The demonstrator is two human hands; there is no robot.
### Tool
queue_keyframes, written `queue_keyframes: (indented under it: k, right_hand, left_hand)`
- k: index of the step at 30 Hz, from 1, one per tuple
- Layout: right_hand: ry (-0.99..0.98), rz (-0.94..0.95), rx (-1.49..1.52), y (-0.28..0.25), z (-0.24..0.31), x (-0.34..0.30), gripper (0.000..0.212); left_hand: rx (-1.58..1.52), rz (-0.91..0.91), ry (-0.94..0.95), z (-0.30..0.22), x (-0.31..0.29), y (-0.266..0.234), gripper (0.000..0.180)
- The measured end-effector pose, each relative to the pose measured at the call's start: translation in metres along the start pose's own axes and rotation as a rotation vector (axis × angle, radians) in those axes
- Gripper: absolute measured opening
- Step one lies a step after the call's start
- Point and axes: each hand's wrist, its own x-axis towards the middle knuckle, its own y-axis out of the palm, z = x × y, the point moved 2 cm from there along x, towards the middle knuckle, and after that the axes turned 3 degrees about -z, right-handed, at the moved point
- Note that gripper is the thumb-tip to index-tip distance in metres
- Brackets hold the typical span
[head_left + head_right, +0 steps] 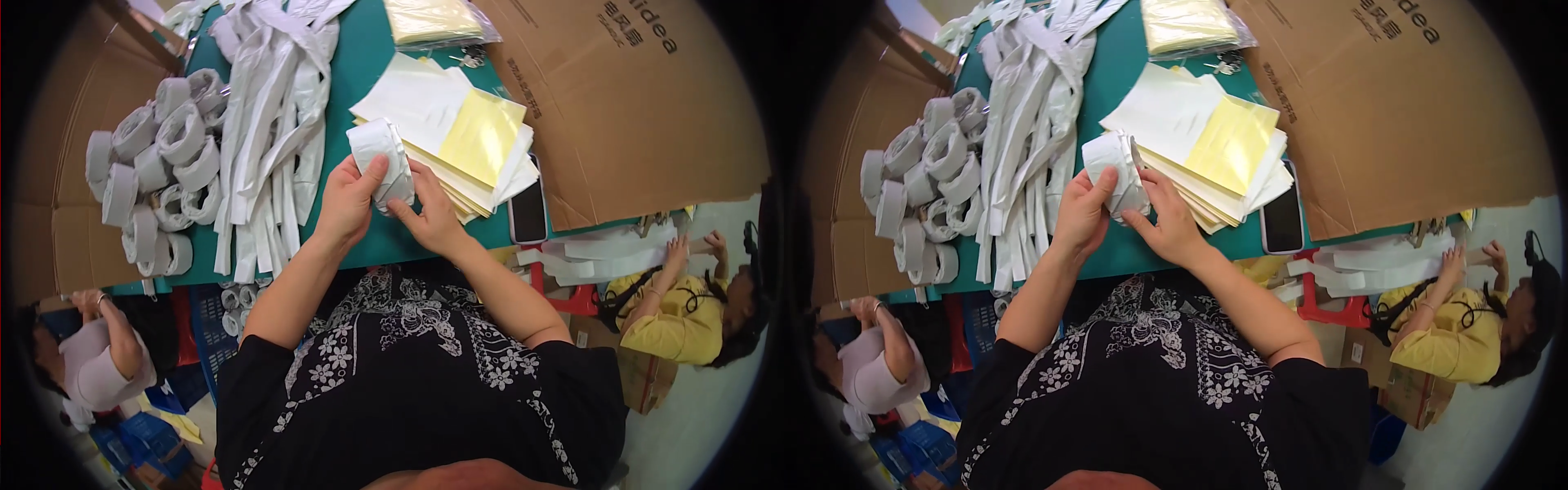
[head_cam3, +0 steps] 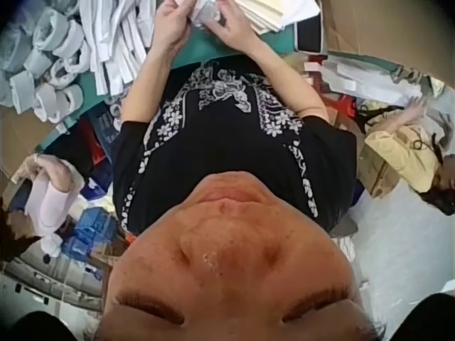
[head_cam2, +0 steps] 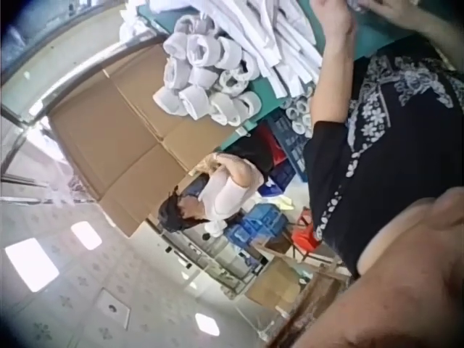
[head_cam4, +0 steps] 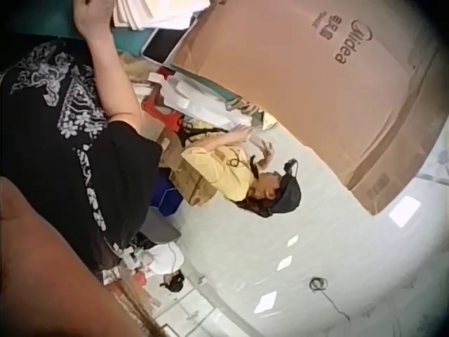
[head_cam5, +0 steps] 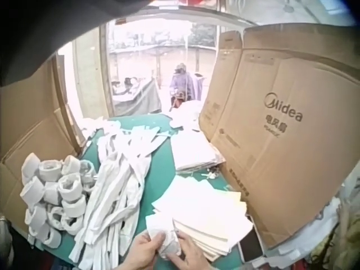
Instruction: The person is wrapping white fabric strips around gray foam rings and placing them onto yellow paper sheets in a factory setting.
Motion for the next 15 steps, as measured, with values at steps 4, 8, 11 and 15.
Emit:
queue_keyframes:
  k: [4, 8, 11, 15]
  right_hand:
    - [-0.068, -0.078, -0.111, -0.033, -0.008, -0.002, 0.042]
    - [0.323, -0.301, 0.247, -0.082, -0.029, -0.006, 0.037]
    - [0.223, -0.565, 0.723, -0.119, -0.034, 0.031, 0.029]
    - [0.214, -0.685, 0.868, -0.125, -0.083, 0.069, 0.029]
  left_hand:
    - [-0.222, 0.077, -0.153, 0.009, 0.016, 0.025, 0.034]
    - [0.448, 0.109, 0.030, 0.006, 0.068, 0.037, 0.041]
    - [1.003, -0.007, 0.320, 0.021, 0.125, 0.039, 0.027]
    - [1.356, 0.035, 0.339, 0.059, 0.169, 0.067, 0.025]
